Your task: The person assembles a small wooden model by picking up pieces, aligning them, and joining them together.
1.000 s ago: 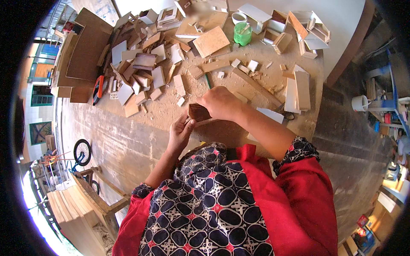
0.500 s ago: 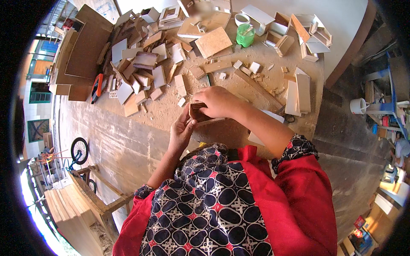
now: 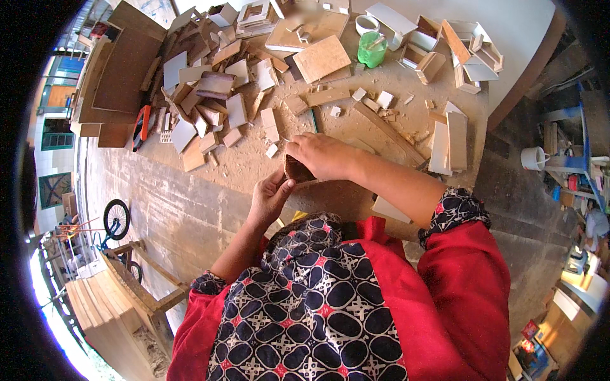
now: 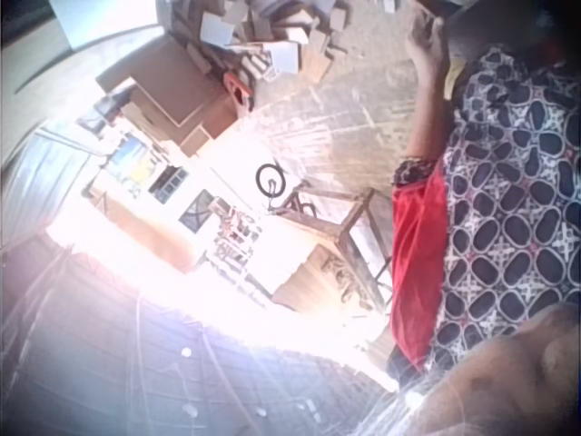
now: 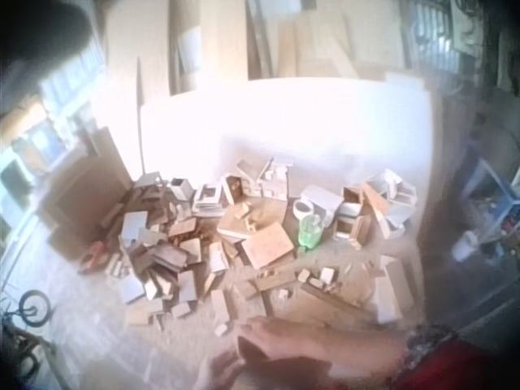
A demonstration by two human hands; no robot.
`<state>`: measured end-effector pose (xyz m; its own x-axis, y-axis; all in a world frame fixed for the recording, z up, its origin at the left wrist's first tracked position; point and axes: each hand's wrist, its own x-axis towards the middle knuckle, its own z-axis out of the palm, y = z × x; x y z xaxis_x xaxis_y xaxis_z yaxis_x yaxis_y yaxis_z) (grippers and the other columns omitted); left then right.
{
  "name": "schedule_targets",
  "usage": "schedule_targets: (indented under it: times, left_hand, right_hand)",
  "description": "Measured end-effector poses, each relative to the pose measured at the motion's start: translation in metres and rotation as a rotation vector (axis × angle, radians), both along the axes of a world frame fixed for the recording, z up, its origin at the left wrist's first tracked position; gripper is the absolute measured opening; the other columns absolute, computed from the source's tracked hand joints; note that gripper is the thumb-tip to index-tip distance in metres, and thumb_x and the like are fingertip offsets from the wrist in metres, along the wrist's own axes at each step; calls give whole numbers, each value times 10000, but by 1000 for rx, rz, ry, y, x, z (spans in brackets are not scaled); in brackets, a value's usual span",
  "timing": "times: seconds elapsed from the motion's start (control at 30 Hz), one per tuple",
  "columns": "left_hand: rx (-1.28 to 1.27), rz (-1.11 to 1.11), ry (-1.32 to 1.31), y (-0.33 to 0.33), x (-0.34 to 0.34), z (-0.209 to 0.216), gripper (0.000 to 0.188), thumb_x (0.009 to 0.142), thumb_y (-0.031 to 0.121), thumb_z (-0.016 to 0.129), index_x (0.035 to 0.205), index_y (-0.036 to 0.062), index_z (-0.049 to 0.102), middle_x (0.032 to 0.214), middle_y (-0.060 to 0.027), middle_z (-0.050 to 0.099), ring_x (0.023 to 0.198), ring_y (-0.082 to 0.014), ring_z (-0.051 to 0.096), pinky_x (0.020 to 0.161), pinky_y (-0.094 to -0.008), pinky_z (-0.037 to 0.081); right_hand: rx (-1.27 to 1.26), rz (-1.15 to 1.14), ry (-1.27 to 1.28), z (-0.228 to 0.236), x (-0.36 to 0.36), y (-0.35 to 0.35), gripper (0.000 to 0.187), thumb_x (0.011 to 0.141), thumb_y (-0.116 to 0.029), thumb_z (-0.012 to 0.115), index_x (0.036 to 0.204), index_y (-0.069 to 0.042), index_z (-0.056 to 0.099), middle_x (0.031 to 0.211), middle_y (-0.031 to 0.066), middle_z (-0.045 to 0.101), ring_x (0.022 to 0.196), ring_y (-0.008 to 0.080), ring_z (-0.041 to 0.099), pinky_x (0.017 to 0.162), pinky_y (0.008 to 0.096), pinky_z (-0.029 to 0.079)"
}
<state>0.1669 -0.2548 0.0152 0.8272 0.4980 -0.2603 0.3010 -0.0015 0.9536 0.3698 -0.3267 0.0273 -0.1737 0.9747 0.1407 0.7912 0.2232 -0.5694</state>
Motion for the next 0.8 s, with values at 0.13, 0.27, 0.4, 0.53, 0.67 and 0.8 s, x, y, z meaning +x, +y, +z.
schedule_targets:
  times: [0.13, 0.27, 0.4, 0.53, 0.67, 0.8]
  left_hand:
    - [40, -11, 9, 0, 0, 4, 506, 930, 219, 608, 1345, -32, 466, 1130, -93, 659, 1060, -92, 538, 923, -269, 429]
    - [39, -20, 12, 0, -1, 0, 500, 928, 209, 607, 1343, -33, 467, 1125, -92, 662, 1052, -89, 540, 914, -270, 435]
    - [31, -19, 14, 0, 1, 1, 504, 925, 205, 613, 1341, -41, 467, 1127, -116, 664, 1062, -97, 544, 913, -274, 440]
    - [-98, 68, -66, -4, 0, -9, 596, 921, 210, 623, 1398, -48, 377, 1248, -170, 598, 1162, -152, 525, 978, -303, 415]
    - [-155, 91, -256, -12, 1, -7, 825, 880, 252, 679, 1482, -6, 178, 1479, -189, 343, 1351, -275, 366, 1070, -397, 350]
    - [271, 187, -157, -12, -3, 17, 897, 771, 315, 779, 1478, 82, 278, 1496, -159, 331, 1369, -304, 337, 1072, -449, 336]
  right_hand:
    - [-3, -1, 53, -1, -1, 2, 238, 834, -150, 580, 992, 14, 510, 1023, 233, 565, 999, 400, 569, 884, 445, 468]
    - [-23, -5, 71, 2, -2, 1, 226, 839, -133, 561, 1008, 12, 521, 1036, 231, 570, 1001, 389, 579, 879, 442, 475]
    - [-90, -24, 82, 9, -2, 2, 217, 838, -118, 560, 1011, 11, 531, 1023, 231, 581, 1001, 384, 587, 875, 440, 479]
    - [-118, -16, 76, 11, 5, 4, 284, 795, -137, 636, 1030, 10, 573, 1019, 226, 597, 994, 378, 593, 868, 436, 480]
    - [68, -76, 158, 11, 22, 1, 419, 767, -186, 719, 1113, 18, 602, 1073, 227, 611, 989, 352, 613, 873, 404, 484]
    - [17, -378, 255, 29, 53, -30, 392, 789, -221, 721, 1089, 9, 617, 1011, 201, 644, 881, 295, 649, 792, 361, 512]
